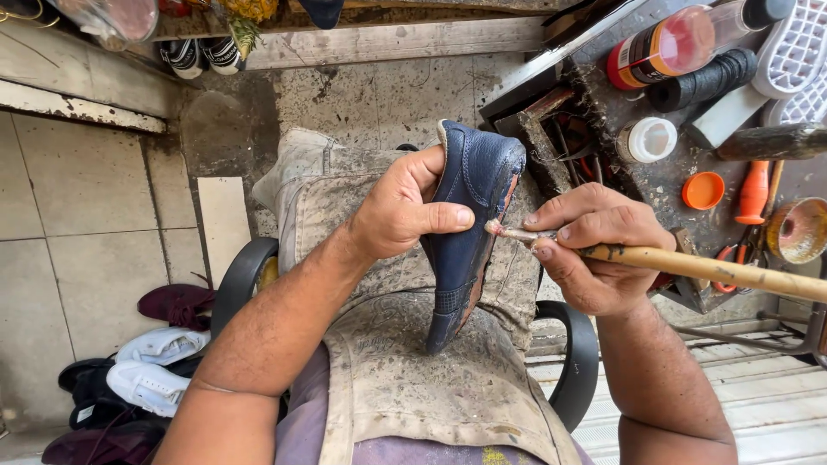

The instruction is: Applying dye to the edge of a shoe sole using a brush

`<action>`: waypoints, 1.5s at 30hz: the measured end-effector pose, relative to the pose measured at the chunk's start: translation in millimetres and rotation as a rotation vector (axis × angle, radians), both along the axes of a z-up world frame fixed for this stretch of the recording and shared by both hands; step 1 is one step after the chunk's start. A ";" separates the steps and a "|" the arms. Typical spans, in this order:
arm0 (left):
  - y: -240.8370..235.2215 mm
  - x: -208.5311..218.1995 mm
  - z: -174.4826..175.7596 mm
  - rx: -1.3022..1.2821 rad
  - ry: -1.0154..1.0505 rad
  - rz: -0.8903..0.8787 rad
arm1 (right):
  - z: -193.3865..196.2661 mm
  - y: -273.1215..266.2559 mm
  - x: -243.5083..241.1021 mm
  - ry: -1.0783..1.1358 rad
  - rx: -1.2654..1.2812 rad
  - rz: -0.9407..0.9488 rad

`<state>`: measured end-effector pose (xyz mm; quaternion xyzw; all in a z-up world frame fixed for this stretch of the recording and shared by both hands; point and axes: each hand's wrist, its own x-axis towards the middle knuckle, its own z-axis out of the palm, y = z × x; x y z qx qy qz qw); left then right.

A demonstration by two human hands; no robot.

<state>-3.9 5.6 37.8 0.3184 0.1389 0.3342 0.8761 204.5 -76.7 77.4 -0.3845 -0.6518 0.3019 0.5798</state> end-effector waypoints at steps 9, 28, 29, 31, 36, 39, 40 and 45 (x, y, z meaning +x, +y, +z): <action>0.3 -0.2 -33.9 -0.063 0.001 0.076 | 7.7 -7.0 -18.9 0.002 -0.061 0.108; -16.8 13.6 -69.2 -0.169 0.257 0.028 | -9.6 7.0 14.0 0.007 -0.156 0.141; -16.6 14.3 -69.3 -0.152 0.271 0.023 | -11.5 9.2 16.3 0.014 -0.126 0.136; -13.6 15.3 -67.4 -0.127 0.283 0.012 | -11.8 12.0 18.6 0.017 -0.089 0.123; -12.5 12.3 -57.3 -0.110 0.318 -0.010 | -0.7 7.5 11.7 -0.059 -0.111 0.096; -15.2 10.0 -51.4 -0.104 0.305 -0.015 | -8.4 14.2 12.4 0.040 -0.066 0.093; -15.0 9.4 -51.8 -0.097 0.302 -0.022 | -7.8 14.9 12.2 0.037 -0.060 0.085; -11.2 4.5 -25.0 -0.075 0.301 -0.023 | -9.4 16.7 13.1 -0.006 -0.018 -0.014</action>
